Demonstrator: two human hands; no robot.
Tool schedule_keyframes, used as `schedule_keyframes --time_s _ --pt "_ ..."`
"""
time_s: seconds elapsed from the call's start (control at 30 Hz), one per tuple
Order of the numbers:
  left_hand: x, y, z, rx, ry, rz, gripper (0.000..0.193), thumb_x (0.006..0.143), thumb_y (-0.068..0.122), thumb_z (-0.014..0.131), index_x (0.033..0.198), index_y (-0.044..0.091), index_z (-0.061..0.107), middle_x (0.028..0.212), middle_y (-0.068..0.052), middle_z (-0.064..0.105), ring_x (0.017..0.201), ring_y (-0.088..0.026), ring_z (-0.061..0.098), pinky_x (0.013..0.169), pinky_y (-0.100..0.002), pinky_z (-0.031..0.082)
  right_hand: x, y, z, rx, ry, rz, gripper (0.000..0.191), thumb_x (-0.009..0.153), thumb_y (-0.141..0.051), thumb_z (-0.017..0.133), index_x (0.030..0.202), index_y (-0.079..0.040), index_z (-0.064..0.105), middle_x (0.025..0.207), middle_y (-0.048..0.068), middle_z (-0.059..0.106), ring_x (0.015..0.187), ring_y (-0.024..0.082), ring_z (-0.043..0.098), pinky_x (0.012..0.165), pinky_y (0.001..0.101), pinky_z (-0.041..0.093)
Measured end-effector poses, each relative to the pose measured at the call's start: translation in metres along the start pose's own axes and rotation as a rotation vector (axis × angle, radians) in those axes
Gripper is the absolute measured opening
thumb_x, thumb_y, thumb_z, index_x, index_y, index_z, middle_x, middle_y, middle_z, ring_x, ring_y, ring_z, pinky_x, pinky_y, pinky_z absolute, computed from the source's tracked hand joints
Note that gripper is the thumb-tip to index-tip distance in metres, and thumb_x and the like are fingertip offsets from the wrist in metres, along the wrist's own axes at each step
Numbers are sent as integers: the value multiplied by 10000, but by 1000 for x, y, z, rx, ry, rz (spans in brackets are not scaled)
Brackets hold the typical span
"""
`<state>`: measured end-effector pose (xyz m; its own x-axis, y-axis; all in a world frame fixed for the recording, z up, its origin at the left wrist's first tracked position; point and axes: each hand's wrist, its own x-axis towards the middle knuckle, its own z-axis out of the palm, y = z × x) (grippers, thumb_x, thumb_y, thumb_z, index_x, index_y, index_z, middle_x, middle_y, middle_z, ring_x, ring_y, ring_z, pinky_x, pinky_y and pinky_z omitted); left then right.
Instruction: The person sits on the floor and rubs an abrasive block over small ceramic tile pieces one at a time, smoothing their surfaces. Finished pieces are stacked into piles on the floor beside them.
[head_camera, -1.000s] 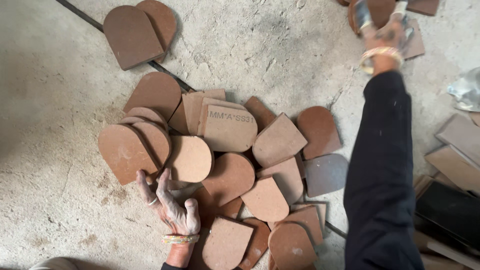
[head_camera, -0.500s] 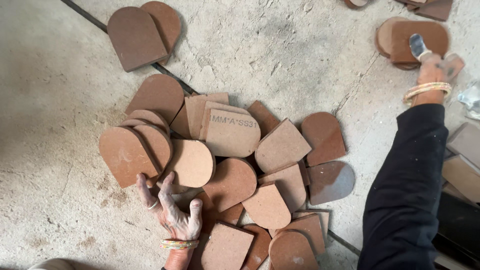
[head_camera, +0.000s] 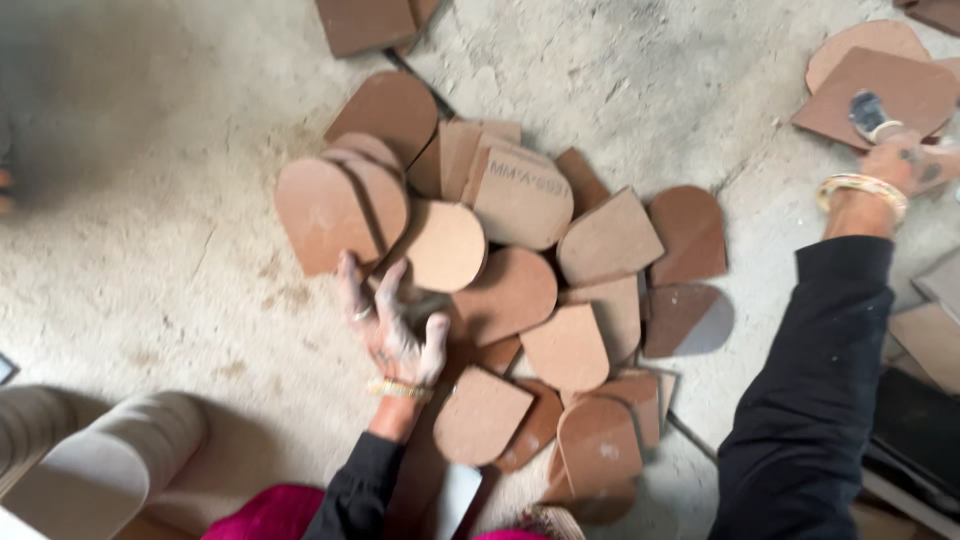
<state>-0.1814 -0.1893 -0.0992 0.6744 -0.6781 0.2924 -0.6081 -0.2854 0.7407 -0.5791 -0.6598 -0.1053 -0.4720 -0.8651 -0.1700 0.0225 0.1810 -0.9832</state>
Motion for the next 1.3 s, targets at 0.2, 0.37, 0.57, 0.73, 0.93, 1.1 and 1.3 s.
schedule_keyframes --time_s 0.2,0.37,0.57,0.73,0.93,1.1,1.3 --pt "0 -4 11 -19 10 0 724 977 671 528 1463 137 577 1711 -269 214 1581 -502 240 1288 -628 209 -100 31 -56 307 -154 278 509 901 -164 717 1376 -61 565 1312 150 635 1119 311 663 928 575 569" --pt "12 -19 15 -69 -95 61 739 971 664 506 1538 193 544 1743 -239 186 1590 -514 194 1285 -660 173 -225 48 -109 -274 -146 -65 529 921 -178 686 1408 -2 579 1340 210 657 1169 359 669 983 521 544" --pt "5 -29 3 -287 -378 196 1031 849 773 679 1627 189 337 1734 -259 34 1597 -550 93 1262 -704 99 -460 65 -180 -893 -430 -630 742 937 -409 806 1492 -4 525 1527 301 518 1428 454 517 1176 550 432" --pt "-49 -16 -20 152 -756 374 1435 412 819 771 1627 253 257 1682 -261 -2 1493 -630 -14 1181 -723 85 -553 86 -174 -1137 -419 -603 982 836 -614 750 1618 -169 356 1691 303 98 1529 576 129 1134 768 211" --pt "-52 19 0 287 -556 372 1118 645 863 734 1573 367 357 1673 -253 27 1419 -707 -23 1138 -792 80 -533 80 -144 -1200 -397 -671 885 923 -531 665 1655 -172 322 1710 313 86 1533 590 117 1138 782 151" --pt "-39 45 34 235 -358 236 1067 719 848 688 1608 354 362 1702 -271 39 1473 -695 -15 1176 -781 90 -506 76 -130 -1241 -432 -661 869 936 -576 657 1644 -197 324 1702 306 80 1519 570 133 1139 772 169" --pt "-10 52 47 208 -539 175 1087 690 837 695 1599 369 324 1697 -255 43 1512 -621 -12 1192 -745 66 -473 58 -118 -1215 -568 -638 945 847 -495 733 1637 -181 320 1694 290 76 1502 586 138 1110 788 139"
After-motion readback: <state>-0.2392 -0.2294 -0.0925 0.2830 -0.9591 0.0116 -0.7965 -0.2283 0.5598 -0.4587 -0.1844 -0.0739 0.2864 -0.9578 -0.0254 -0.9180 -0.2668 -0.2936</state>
